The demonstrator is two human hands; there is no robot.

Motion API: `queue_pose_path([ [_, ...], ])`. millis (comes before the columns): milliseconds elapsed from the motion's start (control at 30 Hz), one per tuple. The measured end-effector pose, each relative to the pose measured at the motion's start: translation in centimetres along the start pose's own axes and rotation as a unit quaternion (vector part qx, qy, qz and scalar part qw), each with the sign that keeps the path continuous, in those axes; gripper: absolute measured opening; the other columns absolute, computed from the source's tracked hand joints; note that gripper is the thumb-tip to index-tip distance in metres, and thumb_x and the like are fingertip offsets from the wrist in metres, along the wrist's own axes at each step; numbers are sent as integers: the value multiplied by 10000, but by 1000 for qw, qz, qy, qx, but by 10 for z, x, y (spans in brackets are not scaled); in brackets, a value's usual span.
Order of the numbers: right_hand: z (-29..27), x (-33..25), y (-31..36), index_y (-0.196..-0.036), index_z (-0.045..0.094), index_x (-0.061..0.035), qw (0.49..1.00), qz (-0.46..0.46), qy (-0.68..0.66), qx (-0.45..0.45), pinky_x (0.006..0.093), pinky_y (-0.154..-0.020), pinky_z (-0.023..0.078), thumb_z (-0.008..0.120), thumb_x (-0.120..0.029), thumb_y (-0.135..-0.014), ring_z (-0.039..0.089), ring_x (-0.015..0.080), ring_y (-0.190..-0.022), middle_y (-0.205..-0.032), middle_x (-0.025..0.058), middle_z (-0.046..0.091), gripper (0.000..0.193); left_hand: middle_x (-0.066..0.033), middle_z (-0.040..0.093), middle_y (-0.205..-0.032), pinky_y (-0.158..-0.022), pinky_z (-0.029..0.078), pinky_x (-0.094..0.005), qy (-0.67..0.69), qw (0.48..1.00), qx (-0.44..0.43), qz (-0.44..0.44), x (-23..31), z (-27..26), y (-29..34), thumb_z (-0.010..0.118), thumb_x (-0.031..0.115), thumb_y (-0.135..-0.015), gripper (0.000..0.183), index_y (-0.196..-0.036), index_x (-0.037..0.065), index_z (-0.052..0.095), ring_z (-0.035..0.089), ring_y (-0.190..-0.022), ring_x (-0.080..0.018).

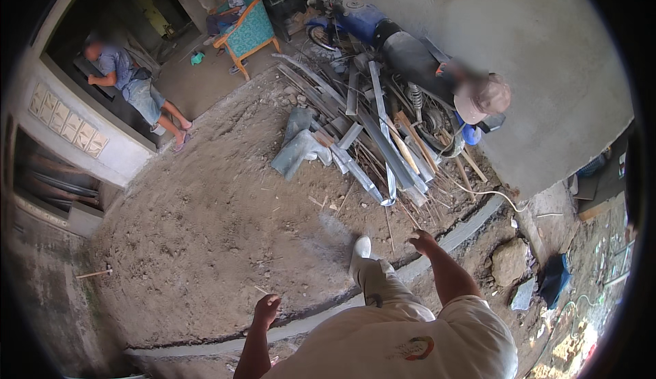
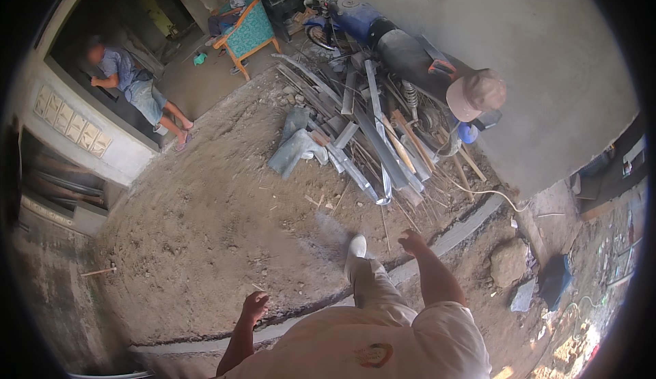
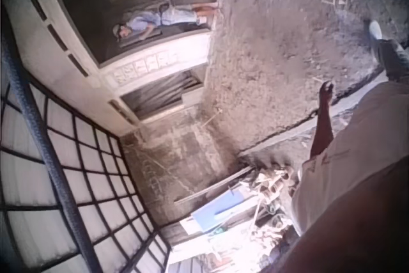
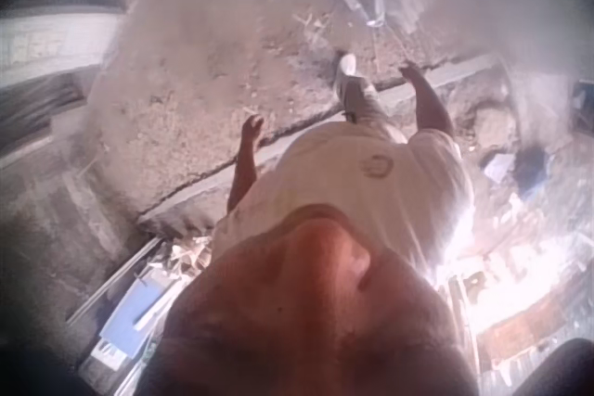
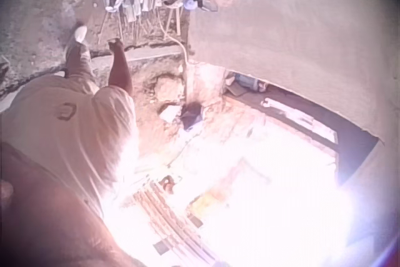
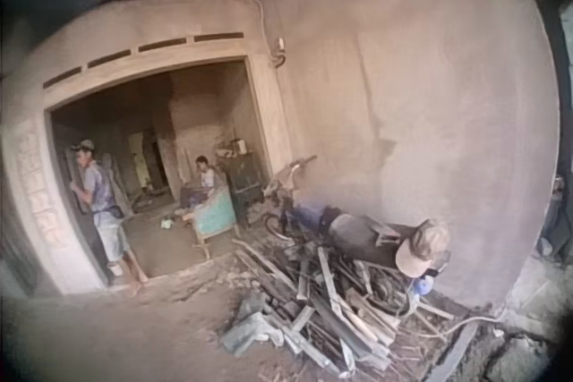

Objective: The person walks through a cluttered construction area, picks up a white PVC pipe and a wooden stick, then gathers metal bars and a bundle of thin sticks. They carry these items across the site and place them in a designated area.

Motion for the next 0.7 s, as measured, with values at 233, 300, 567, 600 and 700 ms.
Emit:
queue_pose_path([
  [233,-30,-185,-68,-1281,543,-140,981,-139,70,-118,399,-886,499,655,-369,-846,642,317,-1010,-1107,174,661,504,-160,684,-1023,-846,512,-370,-150,984,-56,78,107,25,-149,643,333,-853,407,-1166,73,624,656,-967,-275],
  [300,-46,-180,-90,-1288,537,-138,983,-126,70,-117,409,-878,504,650,-348,-844,637,334,-1017,-1095,187,662,504,-174,678,-1047,-875,503,-379,-176,975,-102,88,143,34,-177,648,360,-840,432,-1170,83,627,651,-989,-293],
  [567,-112,-137,-140,-1276,541,-93,997,73,1,-19,393,-954,458,685,-362,-826,590,328,-1113,-1192,200,615,544,-198,655,-1081,-861,509,-380,-307,933,-83,168,237,5,-292,667,315,-840,399,-1117,28,658,658,-930,-301],
  [600,-117,-142,-147,-1269,545,-89,995,95,-8,-13,403,-989,429,682,-362,-827,554,343,-1165,-1247,211,580,537,-219,643,-1076,-871,501,-395,-322,928,-101,158,254,7,-313,681,330,-821,409,-1103,36,664,641,-946,-328],
  [700,-113,-147,-171,-1238,569,-106,989,126,-19,81,426,-973,438,707,-487,-776,563,363,-1140,-1216,211,601,615,-231,638,-1068,-902,479,-422,-323,909,-141,221,303,24,-380,694,365,-796,424,-1079,50,674,617,-988,-347],
])
Point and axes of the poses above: each hand's wrist, its own y-axis away from the middle knuckle, its own z-axis out of the palm, x = y × z, the point moved 3 cm from there along -y, towards the middle knuckle
